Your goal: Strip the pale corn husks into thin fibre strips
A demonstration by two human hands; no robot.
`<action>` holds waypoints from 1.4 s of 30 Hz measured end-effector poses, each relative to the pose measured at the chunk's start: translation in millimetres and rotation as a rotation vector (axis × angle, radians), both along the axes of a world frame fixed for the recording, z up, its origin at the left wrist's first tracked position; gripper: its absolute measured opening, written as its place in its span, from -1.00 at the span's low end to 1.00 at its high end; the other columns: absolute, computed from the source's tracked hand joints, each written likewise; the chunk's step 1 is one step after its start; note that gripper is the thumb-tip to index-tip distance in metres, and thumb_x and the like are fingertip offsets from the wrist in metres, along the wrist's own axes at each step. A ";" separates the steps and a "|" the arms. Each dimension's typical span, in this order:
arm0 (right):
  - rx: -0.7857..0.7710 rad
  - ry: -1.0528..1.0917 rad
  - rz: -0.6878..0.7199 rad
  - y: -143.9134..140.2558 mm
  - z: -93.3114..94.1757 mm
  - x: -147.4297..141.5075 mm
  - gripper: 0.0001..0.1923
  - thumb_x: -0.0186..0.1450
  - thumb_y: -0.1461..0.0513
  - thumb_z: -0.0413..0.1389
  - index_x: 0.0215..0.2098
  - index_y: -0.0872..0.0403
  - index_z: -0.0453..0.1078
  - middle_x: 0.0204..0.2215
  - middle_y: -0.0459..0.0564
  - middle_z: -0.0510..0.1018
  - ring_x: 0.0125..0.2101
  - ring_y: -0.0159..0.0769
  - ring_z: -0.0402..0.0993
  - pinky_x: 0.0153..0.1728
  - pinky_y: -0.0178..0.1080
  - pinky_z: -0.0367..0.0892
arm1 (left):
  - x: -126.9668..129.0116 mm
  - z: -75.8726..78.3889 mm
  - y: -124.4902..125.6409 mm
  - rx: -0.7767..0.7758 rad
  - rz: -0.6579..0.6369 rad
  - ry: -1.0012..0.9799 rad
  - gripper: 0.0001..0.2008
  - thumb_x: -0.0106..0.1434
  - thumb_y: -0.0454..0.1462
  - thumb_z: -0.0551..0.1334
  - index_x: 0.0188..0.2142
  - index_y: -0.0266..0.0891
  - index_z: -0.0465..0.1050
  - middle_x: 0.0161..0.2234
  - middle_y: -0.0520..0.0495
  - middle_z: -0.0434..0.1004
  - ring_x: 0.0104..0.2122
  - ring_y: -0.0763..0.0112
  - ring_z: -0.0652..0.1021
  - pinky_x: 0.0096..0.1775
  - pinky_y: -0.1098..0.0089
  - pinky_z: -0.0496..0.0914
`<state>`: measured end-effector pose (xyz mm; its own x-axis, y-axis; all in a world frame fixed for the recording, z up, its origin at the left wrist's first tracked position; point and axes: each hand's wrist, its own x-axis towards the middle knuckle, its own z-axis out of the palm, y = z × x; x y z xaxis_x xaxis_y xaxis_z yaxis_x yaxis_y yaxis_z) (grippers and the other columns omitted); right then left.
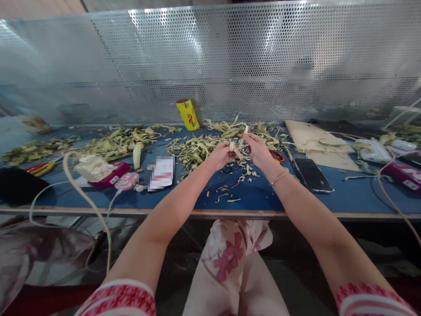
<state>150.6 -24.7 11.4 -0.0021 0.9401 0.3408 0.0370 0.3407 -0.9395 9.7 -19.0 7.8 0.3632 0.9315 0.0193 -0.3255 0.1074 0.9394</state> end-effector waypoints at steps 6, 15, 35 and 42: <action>0.177 -0.152 -0.048 -3.5 7.0 5.2 -0.82 0.17 0.20 0.11 -0.30 0.08 0.51 -0.42 -0.07 0.56 -0.39 -0.35 0.40 -0.29 -0.28 0.31 | -2.9 6.8 -5.4 -0.110 -0.015 -0.019 -0.93 0.12 -0.42 0.22 -0.46 -0.29 0.35 -0.59 -0.01 0.46 -0.57 0.54 0.48 -0.41 0.46 0.42; 0.376 -0.484 -0.181 -8.2 4.8 8.1 -0.65 0.17 0.35 -0.01 -0.28 0.01 0.60 -0.38 -0.02 0.59 -0.34 -0.28 0.45 -0.20 -0.21 0.34 | -4.1 2.1 -1.2 -0.044 -0.060 -0.050 -0.84 0.07 -0.36 0.34 -0.41 -0.26 0.35 -0.56 0.05 0.46 -0.57 0.58 0.47 -0.44 0.50 0.39; 0.218 -0.260 -0.163 -5.7 4.7 -0.6 -0.74 0.11 0.19 0.15 -0.25 0.13 0.50 -0.53 -0.11 0.44 -0.51 -0.40 0.29 -0.37 -0.28 0.25 | -0.5 -3.0 1.4 -0.011 0.013 -0.034 -0.85 0.04 -0.40 0.36 -0.44 -0.30 0.39 -0.60 0.11 0.33 -0.61 0.67 0.33 -0.46 0.52 0.29; 0.188 -0.359 -0.227 -8.9 8.4 -1.9 -0.85 0.10 0.22 0.15 -0.37 0.11 0.47 -0.58 -0.16 0.37 -0.54 -0.44 0.21 -0.44 -0.31 0.16 | -0.2 -4.6 3.2 0.079 0.023 0.051 -0.84 0.01 -0.48 0.32 -0.42 -0.33 0.38 -0.55 0.09 0.40 -0.54 0.65 0.43 -0.35 0.53 0.36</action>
<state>148.7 -33.6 19.8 0.0474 0.8525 0.5205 0.4420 0.4494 -0.7763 9.5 -15.8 3.2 0.3436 0.9361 0.0756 -0.2790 0.0249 0.9600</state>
